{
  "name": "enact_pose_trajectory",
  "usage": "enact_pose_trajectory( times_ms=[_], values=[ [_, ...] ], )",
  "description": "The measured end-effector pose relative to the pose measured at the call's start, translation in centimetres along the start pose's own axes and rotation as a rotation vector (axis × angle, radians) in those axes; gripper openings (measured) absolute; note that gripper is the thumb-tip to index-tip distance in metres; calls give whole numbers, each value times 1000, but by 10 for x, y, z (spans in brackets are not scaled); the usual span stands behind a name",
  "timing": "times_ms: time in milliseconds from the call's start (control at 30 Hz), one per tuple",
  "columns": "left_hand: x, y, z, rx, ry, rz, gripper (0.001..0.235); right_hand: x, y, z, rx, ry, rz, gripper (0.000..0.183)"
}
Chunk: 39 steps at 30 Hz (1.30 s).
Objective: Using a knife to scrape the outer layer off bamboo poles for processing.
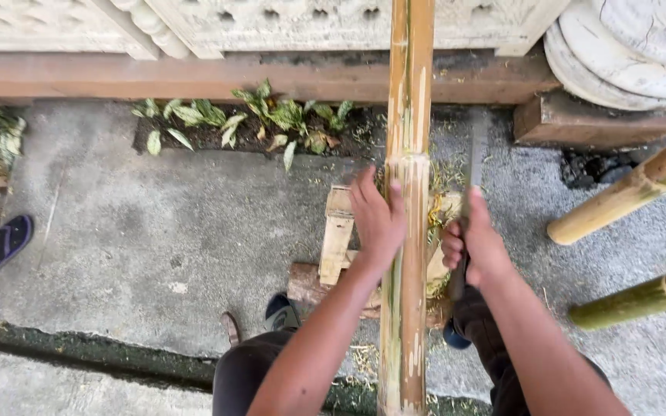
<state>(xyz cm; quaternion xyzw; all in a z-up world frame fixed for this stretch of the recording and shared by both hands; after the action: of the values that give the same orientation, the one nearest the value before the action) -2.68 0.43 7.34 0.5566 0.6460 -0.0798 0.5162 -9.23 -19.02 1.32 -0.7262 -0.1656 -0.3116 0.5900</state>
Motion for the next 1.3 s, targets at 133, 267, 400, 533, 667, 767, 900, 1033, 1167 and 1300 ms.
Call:
enact_pose_trajectory(
  times_ms=[133,267,400,533,667,767,900,1033,1167,1300],
  values=[
    [17,-35,39,339,289,-68,81,-50,-1,-13,133,726,211,56],
    [21,-17,52,314,288,-98,73,-76,42,-24,111,867,276,39],
    [10,-2,42,206,106,-123,64,-52,48,-18,63,780,207,36],
    [12,4,39,101,-30,-86,49,-47,59,-15,4,666,121,34],
    [-4,16,28,69,-109,-132,32,-43,72,-23,-35,569,53,38],
    [15,22,33,48,-149,-90,22,-37,68,-26,-62,572,89,40],
    [18,32,26,13,-112,45,12,-38,76,-25,-26,605,49,39],
    [-1,51,38,99,88,156,6,-33,75,-26,-35,572,73,40],
    [-27,14,80,434,54,240,16,-30,76,-37,-79,619,90,38],
    [-100,-56,53,579,187,719,24,-22,84,-54,-122,696,81,38]
  ],
)
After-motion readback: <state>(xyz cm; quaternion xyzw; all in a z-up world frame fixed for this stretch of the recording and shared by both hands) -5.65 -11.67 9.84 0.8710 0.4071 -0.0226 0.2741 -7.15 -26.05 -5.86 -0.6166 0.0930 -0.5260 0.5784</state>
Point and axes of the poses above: each hand's wrist, its own y-axis towards the middle knuckle, its own z-axis out of the palm, x = y × z, the point moved 10 cm from there along y, towards the middle knuckle, and after that the axes turned 11 degrees about -x, right-handed, at the moved point
